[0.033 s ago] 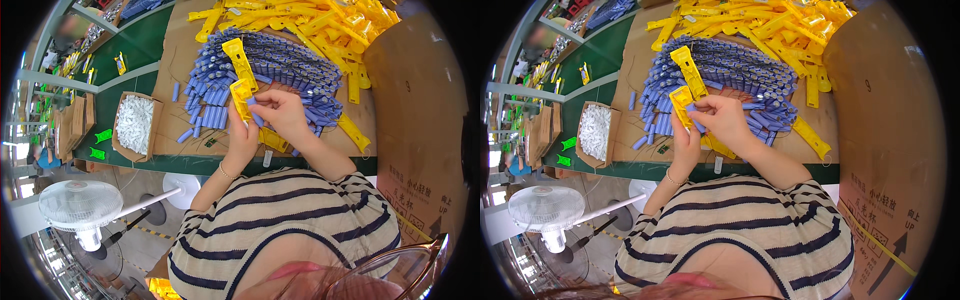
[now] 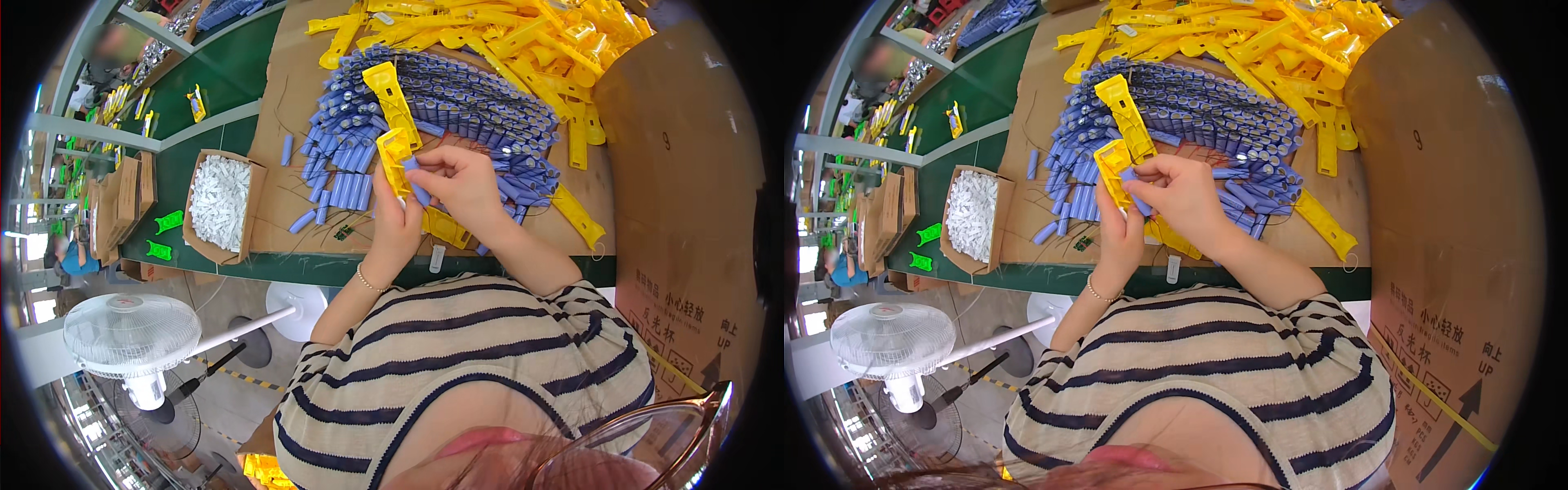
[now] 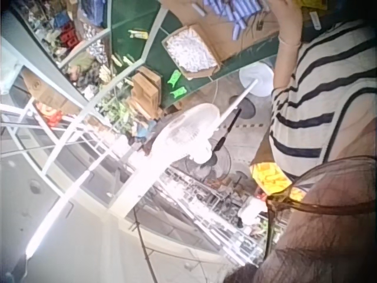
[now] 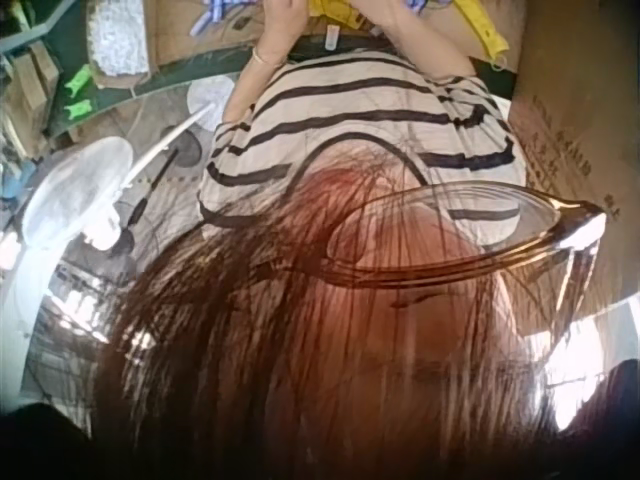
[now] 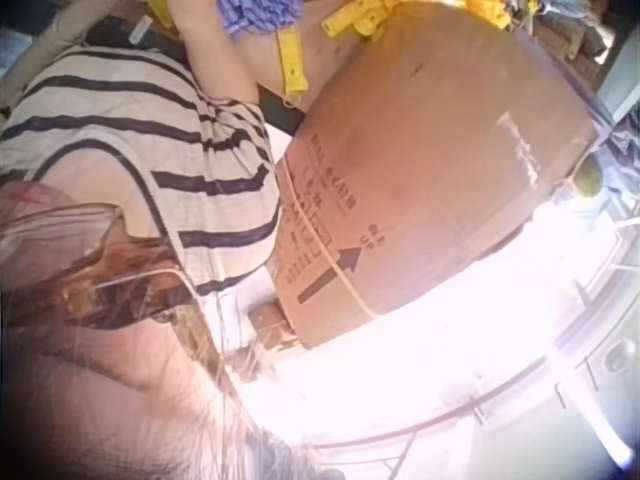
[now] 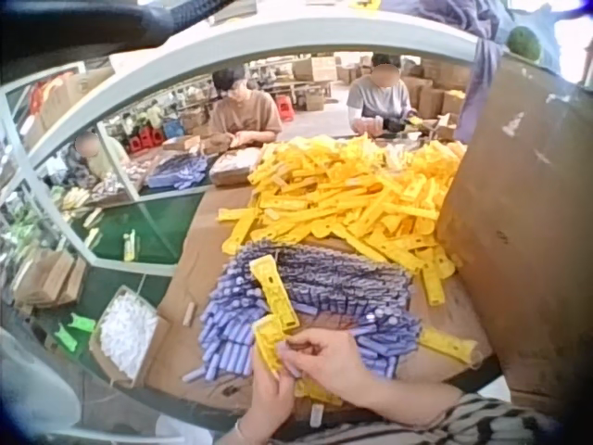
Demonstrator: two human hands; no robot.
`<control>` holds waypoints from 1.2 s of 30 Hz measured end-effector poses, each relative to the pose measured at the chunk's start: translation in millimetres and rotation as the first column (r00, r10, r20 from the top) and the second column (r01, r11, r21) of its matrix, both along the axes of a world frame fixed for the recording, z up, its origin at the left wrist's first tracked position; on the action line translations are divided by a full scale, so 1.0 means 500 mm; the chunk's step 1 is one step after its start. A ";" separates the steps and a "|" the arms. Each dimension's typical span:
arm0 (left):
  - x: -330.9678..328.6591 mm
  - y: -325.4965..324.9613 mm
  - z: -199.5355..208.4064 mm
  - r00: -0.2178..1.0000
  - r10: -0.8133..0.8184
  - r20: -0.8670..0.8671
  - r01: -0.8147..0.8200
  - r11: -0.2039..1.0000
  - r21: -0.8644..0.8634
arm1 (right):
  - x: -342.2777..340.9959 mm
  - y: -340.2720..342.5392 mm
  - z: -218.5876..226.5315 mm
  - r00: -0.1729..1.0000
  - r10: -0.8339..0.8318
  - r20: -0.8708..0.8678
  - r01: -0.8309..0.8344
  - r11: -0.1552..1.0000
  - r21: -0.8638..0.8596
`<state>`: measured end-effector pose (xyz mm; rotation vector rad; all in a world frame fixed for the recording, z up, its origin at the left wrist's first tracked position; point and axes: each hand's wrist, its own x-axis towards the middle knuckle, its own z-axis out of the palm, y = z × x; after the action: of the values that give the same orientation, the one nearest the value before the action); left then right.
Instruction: The person assembles electronic components and blue batteries into yellow plastic casings by hand.
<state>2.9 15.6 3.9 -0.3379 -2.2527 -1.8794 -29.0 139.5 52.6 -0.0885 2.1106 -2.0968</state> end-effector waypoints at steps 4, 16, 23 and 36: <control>0.001 -0.002 -0.003 1.000 -0.012 0.019 0.013 1.000 -0.022 | -0.001 -0.003 0.000 0.999 -0.036 0.018 0.037 0.997 -0.071; 0.005 -0.002 -0.005 0.984 -0.092 0.150 0.053 0.968 0.245 | -0.015 -0.007 -0.013 0.999 0.048 0.010 -0.048 0.999 -0.023; 0.007 -0.007 0.009 0.986 -0.111 0.121 0.091 0.983 0.161 | -0.017 -0.007 -0.027 0.992 0.017 -0.122 -0.003 0.994 0.110; 0.002 -0.018 0.023 0.862 -0.373 0.343 0.116 0.804 0.583 | -0.062 0.005 -0.028 0.916 0.374 0.144 -0.347 0.920 -0.184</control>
<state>3.8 6.4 15.4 -0.1216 -1.8185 -2.8902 -60.1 142.0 38.7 -0.2792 1.6761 -1.9596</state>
